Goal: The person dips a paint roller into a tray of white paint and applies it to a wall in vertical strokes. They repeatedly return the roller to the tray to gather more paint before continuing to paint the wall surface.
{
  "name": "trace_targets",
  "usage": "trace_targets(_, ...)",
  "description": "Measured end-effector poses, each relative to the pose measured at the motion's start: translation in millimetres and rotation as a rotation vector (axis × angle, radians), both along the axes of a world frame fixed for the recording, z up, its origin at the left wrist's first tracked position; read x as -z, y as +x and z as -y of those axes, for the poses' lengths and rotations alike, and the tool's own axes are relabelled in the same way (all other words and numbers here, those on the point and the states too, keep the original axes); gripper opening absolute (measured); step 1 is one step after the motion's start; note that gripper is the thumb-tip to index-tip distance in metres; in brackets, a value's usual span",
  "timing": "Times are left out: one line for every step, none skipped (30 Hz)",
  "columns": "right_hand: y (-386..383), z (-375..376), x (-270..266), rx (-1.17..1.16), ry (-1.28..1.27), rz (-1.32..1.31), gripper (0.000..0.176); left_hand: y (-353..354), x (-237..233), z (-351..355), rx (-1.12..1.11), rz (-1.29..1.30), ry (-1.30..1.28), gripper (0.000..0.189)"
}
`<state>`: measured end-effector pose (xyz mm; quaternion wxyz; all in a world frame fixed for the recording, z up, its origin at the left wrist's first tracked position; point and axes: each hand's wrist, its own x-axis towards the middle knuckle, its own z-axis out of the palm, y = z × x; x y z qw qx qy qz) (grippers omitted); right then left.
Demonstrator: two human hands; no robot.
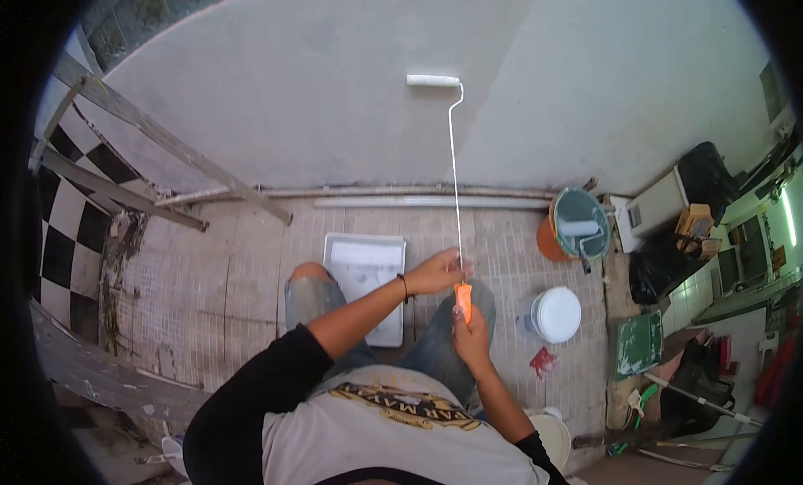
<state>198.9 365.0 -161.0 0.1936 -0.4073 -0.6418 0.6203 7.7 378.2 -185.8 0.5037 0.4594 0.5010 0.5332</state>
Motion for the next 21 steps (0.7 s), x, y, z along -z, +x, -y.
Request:
trace_targets(8, 6, -4, -0.006, -0.061, 0.014, 0.025, 2, 3, 3, -0.001, 0.027, -0.027, 0.037)
trace_targets(15, 13, -8, -0.012, -0.12, 0.024, 0.025, 1, 6, 5, -0.023, 0.117, -0.061, 0.035)
trace_targets(20, 19, -15, -0.021, -0.126, 0.072, 0.024, 0, 9, 9, -0.047, 0.203, -0.093, 0.033)
trace_targets(27, 27, -21, -0.023, -0.146, 0.088, 0.024, -1, 13, 14, -0.051, 0.219, -0.113, 0.033)
trace_targets(33, 32, -27, -0.056, -0.169, 0.161, 0.024, -4, 18, 20, -0.105, 0.202, -0.162, 0.031)
trace_targets(36, 35, -28, -0.091, -0.189, 0.231, 0.023, -6, 24, 27, -0.16, 0.181, -0.209, 0.029)
trace_targets(42, 38, -24, -0.097, -0.204, 0.243, 0.023, -6, 32, 35, -0.195, 0.185, -0.216, 0.024)
trace_targets(49, 41, -17, -0.144, -0.181, 0.279, 0.023, -6, 47, 43, -0.2, 0.198, -0.232, 0.024)
trace_targets(54, 43, -12, -0.193, -0.158, 0.311, 0.023, -7, 70, 50, -0.203, 0.144, -0.258, 0.023)
trace_targets(54, 45, -14, -0.198, -0.174, 0.321, 0.023, -8, 87, 59, -0.202, 0.089, -0.285, 0.021)
trace_targets(55, 47, -18, -0.226, -0.222, 0.34, 0.024, -6, 104, 69, -0.209, 0.096, -0.264, 0.02)
trace_targets(55, 48, -21, -0.254, -0.27, 0.358, 0.025, -3, 107, 81, -0.21, 0.108, -0.284, 0.02)
trace_targets(56, 48, -20, -0.257, -0.292, 0.37, 0.025, 0, 109, 92, -0.241, 0.067, -0.329, 0.019)
trace_targets(59, 47, -19, -0.308, -0.307, 0.396, 0.026, 5, 111, 105, -0.269, 0.027, -0.376, 0.018)
trace_targets(58, 45, -18, -0.36, -0.317, 0.417, 0.027, 8, 115, 115, -0.267, 0.036, -0.394, 0.018)
trace_targets(55, 44, -22, -0.363, -0.331, 0.424, 0.027, 12, 118, 125, -0.258, 0.014, -0.39, 0.019)
trace_targets(52, 43, -30, -0.379, -0.373, 0.478, 0.028, 16, 121, 134, -0.251, -0.006, -0.384, 0.021)
trace_targets(51, 42, -34, -0.394, -0.411, 0.531, 0.028, 20, 121, 141, -0.252, 0.004, -0.393, 0.021)
trace_targets(55, 40, -29, -0.424, -0.443, 0.537, 0.028, 23, 119, 146, -0.254, -0.005, -0.41, 0.023)
trace_targets(53, 39, -30, -0.428, -0.445, 0.544, 0.028, 25, 119, 150, -0.256, -0.015, -0.423, 0.025)
trace_targets(51, 39, -33, -0.44, -0.459, 0.57, 0.028, 27, 122, 152, -0.259, -0.007, -0.425, 0.025)
